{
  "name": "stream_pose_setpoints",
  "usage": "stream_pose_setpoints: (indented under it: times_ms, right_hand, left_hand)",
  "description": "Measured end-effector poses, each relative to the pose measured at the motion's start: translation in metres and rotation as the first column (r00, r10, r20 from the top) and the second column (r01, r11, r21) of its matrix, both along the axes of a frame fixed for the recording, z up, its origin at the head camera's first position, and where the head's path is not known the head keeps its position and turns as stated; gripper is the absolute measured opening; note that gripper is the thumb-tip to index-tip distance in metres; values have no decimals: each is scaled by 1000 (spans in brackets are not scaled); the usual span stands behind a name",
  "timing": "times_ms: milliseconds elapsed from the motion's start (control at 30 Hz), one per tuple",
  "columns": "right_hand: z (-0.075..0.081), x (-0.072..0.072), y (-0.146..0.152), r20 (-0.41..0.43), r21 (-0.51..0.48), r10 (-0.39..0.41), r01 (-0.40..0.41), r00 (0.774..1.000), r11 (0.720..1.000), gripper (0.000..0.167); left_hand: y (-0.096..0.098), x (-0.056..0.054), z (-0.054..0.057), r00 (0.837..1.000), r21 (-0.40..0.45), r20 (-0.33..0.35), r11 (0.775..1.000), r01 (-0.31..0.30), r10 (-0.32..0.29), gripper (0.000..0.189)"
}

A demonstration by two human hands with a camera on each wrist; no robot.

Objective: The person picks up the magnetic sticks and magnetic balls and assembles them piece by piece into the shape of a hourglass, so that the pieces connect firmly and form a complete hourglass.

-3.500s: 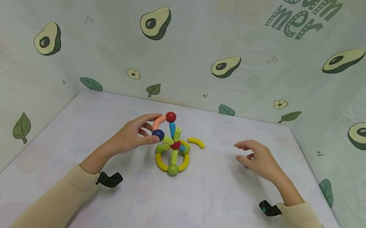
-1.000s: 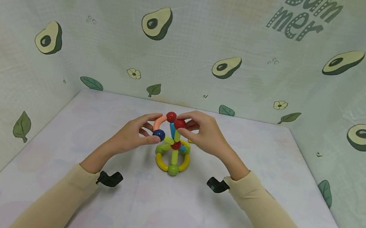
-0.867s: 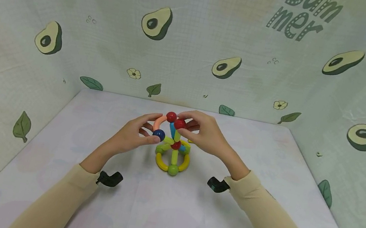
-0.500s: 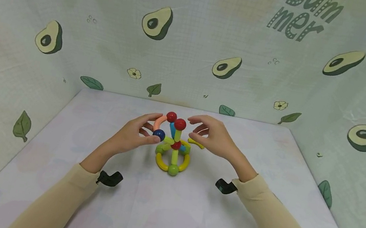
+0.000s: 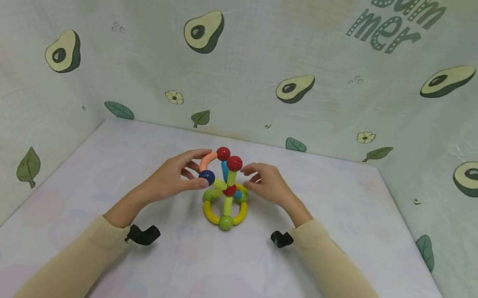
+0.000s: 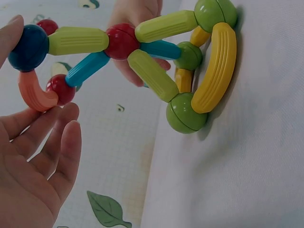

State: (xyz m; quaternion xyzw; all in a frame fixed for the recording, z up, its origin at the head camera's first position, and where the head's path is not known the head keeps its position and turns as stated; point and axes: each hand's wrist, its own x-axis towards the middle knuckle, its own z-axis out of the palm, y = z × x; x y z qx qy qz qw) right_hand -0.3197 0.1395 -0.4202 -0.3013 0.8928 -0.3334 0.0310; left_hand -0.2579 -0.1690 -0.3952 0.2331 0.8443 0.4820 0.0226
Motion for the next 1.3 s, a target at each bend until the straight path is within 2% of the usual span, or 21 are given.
stream_pose_setpoints:
  times_ms: [300,667,867,1067,1300]
  right_hand:
    - [-14,-9,-13,64,66,-23,19,998,998,30]
    - [-16,-9,-9,21,138,-51,48,998,989,23]
    - [-12,-9,3,28,182,-85,78,996,980,22]
    - [-4,-9,11,56,252,-78,61,995,966,25]
    - [-1,-5,14,55,279,-56,39,997,960,26]
  left_hand:
    - [0,0,0,1000,-6,-9,1000,1,-1,83]
    - [1,1,1,1000,-7,-15,1000,-1,1,83]
    - [1,2,2,1000,-7,-15,1000,-3,3,83]
    - [0,3,3,1000,-3,-17,1000,-1,1,83]
    - [1,3,3,1000,-3,-12,1000,-5,5,83]
